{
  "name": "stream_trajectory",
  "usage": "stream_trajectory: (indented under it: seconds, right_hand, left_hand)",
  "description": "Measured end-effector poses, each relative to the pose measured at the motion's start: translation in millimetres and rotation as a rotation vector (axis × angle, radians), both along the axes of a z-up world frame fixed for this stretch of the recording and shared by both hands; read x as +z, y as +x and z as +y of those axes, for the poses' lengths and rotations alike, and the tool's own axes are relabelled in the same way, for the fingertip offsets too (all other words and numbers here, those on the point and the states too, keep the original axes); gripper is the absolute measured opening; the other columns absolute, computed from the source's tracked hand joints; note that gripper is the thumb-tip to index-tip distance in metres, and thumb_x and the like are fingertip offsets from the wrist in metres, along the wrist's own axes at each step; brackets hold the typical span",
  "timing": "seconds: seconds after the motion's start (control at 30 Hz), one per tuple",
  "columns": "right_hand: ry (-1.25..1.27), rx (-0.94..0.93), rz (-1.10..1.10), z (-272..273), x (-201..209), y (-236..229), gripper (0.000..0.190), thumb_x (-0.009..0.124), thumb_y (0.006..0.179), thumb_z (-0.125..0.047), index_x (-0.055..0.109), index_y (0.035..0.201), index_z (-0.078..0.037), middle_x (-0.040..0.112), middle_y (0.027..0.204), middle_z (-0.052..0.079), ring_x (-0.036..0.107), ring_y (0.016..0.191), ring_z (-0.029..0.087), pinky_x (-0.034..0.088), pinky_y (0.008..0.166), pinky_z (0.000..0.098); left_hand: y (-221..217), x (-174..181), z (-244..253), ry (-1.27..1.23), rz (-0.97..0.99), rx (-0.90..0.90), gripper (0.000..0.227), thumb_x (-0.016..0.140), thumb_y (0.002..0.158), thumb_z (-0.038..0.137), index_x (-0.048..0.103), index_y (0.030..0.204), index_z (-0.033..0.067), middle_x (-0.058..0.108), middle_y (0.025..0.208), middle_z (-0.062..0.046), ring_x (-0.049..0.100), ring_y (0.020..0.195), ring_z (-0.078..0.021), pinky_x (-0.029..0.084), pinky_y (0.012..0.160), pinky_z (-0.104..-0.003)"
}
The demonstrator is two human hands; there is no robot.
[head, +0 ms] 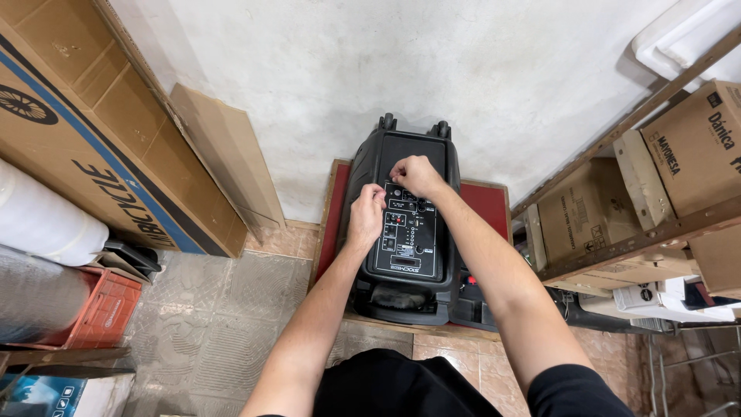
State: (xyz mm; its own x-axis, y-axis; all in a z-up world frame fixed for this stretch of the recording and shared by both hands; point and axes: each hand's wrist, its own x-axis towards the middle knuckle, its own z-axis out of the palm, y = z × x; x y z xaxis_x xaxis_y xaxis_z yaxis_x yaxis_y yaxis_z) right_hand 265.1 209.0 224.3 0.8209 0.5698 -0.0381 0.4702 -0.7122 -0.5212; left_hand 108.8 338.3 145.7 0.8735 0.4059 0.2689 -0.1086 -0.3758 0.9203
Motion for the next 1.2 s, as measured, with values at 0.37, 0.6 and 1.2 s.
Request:
stream_trajectory:
  seconds: [0.37,0.6,1.2]
  right_hand:
    - [-0.005,-0.031,0.033,14,-25,9,0.01,0.086,0.095,-0.021,0.09,0.104,-0.021,0.087,0.096,0.003,0.084,0.106,0.028,0.067,0.094,0.0447]
    - [-0.112,0.003,-0.018,25,-33,14,0.007,0.085,0.096,-0.019,0.089,0.101,-0.021,0.088,0.098,0.006,0.084,0.108,0.032,0.068,0.092,0.0474]
    - [-0.238,0.027,-0.077,21,-3,-13,0.013,0.082,0.101,-0.024,0.085,0.114,-0.021,0.082,0.114,0.012,0.082,0.116,0.039,0.069,0.097,0.0522]
  left_hand:
    - [2,-2,5,-0.058,-0.102,-0.039,0.035,0.049,0.111,0.017,0.066,0.141,0.0148,0.077,0.091,-0.009,0.076,0.097,-0.0299,0.062,0.095,-0.048]
    - [5,-3,4,0.017,-0.138,-0.011,0.022,0.056,0.114,0.014,0.061,0.136,0.0125,0.084,0.097,-0.004,0.08,0.095,-0.0267,0.064,0.09,-0.045]
    - [0,6,0,0.099,-0.144,-0.018,0.019,0.06,0.116,0.014,0.069,0.131,0.0152,0.085,0.1,-0.005,0.081,0.107,-0.0296,0.065,0.096,-0.047]
